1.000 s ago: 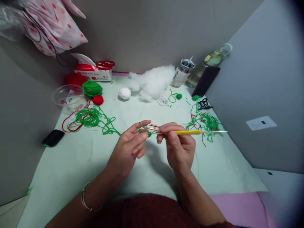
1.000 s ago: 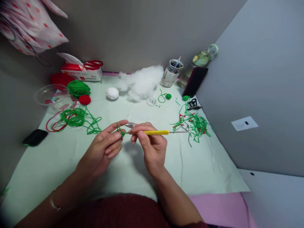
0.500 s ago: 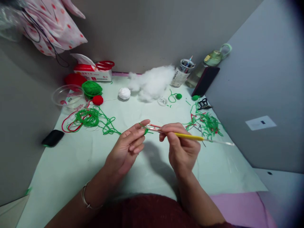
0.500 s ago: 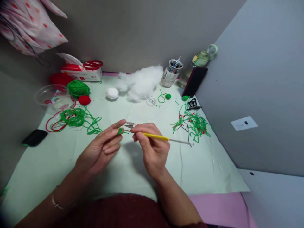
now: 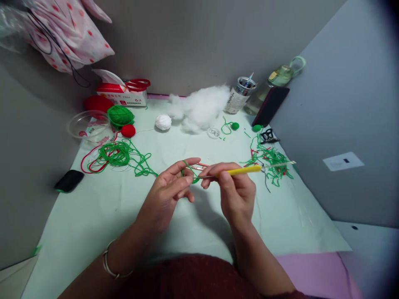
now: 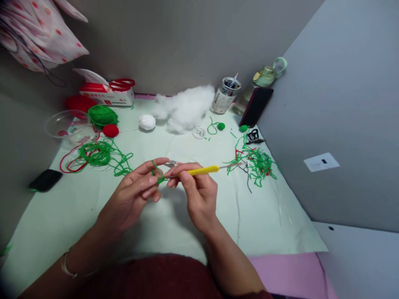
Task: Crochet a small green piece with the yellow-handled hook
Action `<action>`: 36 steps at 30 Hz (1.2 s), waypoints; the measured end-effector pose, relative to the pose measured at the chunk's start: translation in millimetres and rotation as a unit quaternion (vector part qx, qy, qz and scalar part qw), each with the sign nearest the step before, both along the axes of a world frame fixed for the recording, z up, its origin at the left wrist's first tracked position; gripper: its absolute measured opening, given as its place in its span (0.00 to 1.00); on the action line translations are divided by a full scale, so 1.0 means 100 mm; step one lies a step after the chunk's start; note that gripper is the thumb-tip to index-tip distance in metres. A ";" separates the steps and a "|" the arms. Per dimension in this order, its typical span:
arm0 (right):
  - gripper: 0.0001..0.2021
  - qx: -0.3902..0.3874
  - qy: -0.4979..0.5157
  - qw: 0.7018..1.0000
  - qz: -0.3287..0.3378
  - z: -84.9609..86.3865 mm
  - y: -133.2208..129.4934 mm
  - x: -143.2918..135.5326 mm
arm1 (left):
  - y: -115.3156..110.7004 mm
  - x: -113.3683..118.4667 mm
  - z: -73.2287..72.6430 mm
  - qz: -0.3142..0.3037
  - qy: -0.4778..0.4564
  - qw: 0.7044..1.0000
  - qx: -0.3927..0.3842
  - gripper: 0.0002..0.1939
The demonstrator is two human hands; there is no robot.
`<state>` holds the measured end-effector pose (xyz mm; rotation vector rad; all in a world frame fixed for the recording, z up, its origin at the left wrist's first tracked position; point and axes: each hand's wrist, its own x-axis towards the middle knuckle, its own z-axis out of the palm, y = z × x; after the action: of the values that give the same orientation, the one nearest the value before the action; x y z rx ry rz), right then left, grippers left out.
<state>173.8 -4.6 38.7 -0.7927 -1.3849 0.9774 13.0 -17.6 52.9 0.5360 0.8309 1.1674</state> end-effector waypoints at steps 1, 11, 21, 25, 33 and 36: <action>0.10 0.048 -0.050 0.997 -0.020 -0.01 -0.02 0.00 | -0.01 0.00 0.00 0.012 0.011 1.000 0.005 0.16; 0.11 0.115 -0.105 0.983 -0.096 -0.06 -0.04 -0.03 | 0.01 0.02 0.00 -0.030 -0.095 0.993 -0.069 0.18; 0.12 0.109 -0.118 0.984 -0.079 -0.07 -0.07 -0.12 | -0.03 0.05 -0.06 0.028 -0.009 0.999 0.017 0.17; 0.18 0.231 -0.251 0.928 -0.153 -0.14 -0.10 -0.11 | -0.01 0.07 -0.08 0.022 -0.065 0.997 -0.018 0.17; 0.09 0.009 0.029 0.999 -0.023 -0.01 0.01 -0.03 | 0.04 0.03 -0.02 0.025 -0.092 0.994 -0.051 0.16; 0.08 0.004 0.005 1.000 -0.004 -0.01 0.02 -0.06 | 0.02 0.06 -0.02 0.034 -0.042 0.999 -0.003 0.18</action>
<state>168.3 -2.8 37.9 -0.7854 -1.3745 0.9689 19.5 -15.1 50.4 0.4541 0.7853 1.2406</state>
